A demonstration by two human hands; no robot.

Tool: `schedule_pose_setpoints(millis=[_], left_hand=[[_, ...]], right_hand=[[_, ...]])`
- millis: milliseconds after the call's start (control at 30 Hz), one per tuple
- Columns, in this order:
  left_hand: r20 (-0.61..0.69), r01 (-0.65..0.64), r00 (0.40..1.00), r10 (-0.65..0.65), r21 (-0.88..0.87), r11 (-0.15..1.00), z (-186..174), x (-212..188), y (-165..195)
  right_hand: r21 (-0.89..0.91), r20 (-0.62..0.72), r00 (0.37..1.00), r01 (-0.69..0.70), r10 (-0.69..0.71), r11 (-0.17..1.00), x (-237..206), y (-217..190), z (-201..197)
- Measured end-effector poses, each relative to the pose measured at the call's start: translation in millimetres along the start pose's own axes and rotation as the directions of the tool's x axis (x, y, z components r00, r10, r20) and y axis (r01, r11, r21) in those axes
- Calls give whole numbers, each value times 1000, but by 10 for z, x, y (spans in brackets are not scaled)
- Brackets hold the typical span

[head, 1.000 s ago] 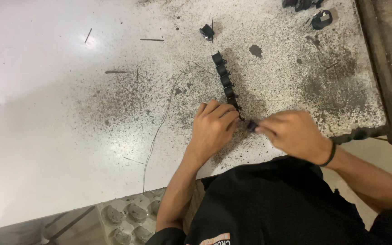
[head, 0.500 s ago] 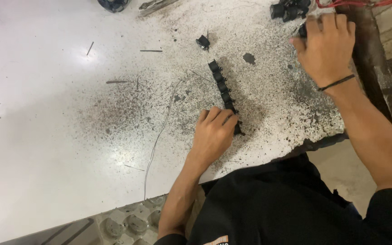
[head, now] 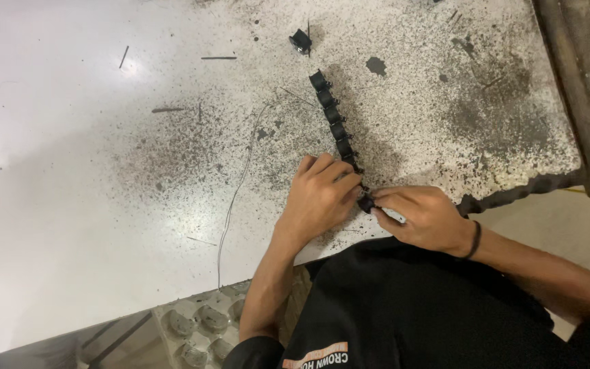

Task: The person arranges black plastic components into a strip on the workbench, picks up individual components, and solders wires to their terminals using a soldering iron. They place finished components aside and continue handling more parts from the table.

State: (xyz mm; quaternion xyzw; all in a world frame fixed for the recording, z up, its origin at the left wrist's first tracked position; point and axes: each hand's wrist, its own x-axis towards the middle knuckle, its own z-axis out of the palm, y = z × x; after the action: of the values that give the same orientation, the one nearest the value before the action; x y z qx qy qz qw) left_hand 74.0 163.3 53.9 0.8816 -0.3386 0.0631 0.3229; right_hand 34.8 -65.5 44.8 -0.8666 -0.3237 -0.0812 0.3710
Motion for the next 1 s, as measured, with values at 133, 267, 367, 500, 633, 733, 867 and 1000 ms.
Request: schedule_pose_setpoints(millis=[133, 267, 367, 500, 633, 733, 867, 1000], left_hand=[[4, -9, 1000, 9, 6, 1000, -29, -13, 7], [-15, -16, 1000, 17, 64, 998, 4, -20, 54], [-40, -36, 998, 41, 105, 994, 25, -32, 63], [-53, -83, 994, 91, 141, 986, -12, -122, 104], [-49, -80, 995, 82, 50, 996, 37, -156, 223], [-26, -48, 998, 50, 87, 995, 89, -149, 270], [-18, -37, 999, 37, 10, 999, 46, -182, 186], [-163, 8, 986, -18, -60, 998, 0, 153, -319]], right_hand=[[-205, -99, 983, 132, -154, 970, -7, -53, 198], [-141, 25, 999, 46, -43, 989, 350, 98, 10], [-537, 2, 995, 85, -99, 840, 948, 855, -356], [-941, -83, 976, -11, -201, 337, 1358, 1745, -566], [-897, -33, 987, 39, -155, 440, 1350, 1888, -507], [-739, 67, 996, 94, -65, 668, 1206, 1694, -471], [-398, 105, 982, -104, 158, 911, 1001, 1465, -382], [-358, 94, 988, -82, 123, 930, 1013, 1336, -316]])
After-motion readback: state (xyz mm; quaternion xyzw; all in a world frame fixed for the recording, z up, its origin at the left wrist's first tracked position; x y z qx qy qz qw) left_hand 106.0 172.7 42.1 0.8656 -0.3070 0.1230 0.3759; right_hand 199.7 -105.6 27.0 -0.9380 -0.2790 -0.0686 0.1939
